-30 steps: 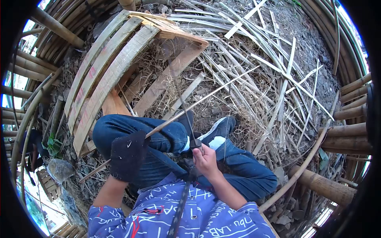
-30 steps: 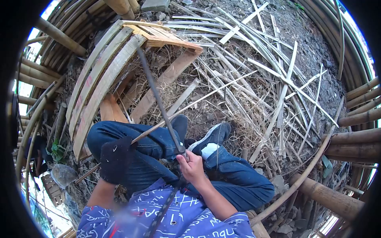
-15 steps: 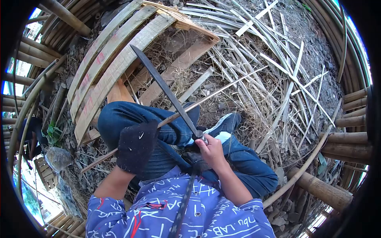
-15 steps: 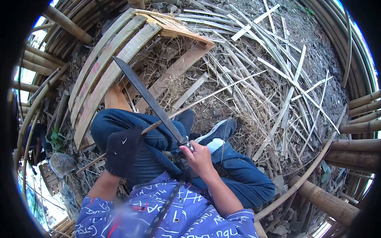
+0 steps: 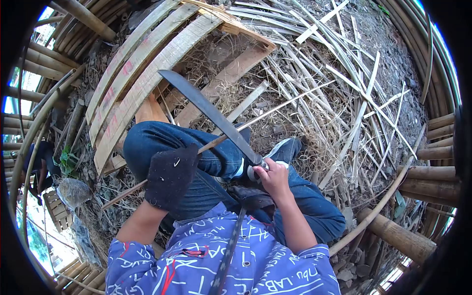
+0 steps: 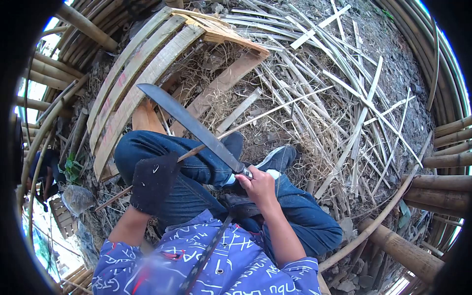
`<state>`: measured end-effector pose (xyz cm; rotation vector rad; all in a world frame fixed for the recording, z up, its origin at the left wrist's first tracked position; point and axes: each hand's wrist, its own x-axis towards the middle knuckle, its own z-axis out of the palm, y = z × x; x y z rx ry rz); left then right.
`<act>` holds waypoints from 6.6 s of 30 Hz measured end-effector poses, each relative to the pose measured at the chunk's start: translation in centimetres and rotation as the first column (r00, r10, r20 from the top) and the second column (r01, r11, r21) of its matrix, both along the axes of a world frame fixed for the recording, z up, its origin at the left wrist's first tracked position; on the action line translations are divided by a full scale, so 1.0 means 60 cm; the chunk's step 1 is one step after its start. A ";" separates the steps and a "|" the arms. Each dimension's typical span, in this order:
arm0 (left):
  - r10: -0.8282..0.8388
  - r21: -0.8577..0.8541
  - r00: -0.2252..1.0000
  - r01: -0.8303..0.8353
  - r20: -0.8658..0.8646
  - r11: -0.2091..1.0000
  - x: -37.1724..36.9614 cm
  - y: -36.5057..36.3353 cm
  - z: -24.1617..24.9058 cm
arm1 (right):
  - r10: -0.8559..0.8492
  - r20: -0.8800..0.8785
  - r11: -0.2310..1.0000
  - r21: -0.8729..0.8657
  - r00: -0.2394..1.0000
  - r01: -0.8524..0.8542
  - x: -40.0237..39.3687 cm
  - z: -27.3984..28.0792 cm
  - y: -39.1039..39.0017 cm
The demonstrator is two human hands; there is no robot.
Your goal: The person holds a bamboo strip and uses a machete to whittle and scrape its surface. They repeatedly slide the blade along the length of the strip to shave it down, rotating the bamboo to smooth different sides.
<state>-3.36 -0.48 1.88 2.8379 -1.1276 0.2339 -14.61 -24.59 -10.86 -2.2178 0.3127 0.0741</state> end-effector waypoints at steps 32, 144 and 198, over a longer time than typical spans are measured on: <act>0.001 0.029 0.997 -0.003 0.076 1.000 0.008 -0.016 0.008 | -0.073 -0.070 0.995 0.068 0.995 0.078 0.027 0.015 -0.019; 0.098 0.233 0.950 -0.028 -0.295 0.972 0.046 -0.023 0.015 | -0.574 -0.220 0.790 0.106 0.789 0.604 0.081 -0.182 -0.257; -0.030 -0.062 0.954 0.012 -0.299 0.998 0.000 -0.013 0.056 | -0.403 -0.252 0.830 0.304 0.879 0.468 0.018 -0.038 -0.141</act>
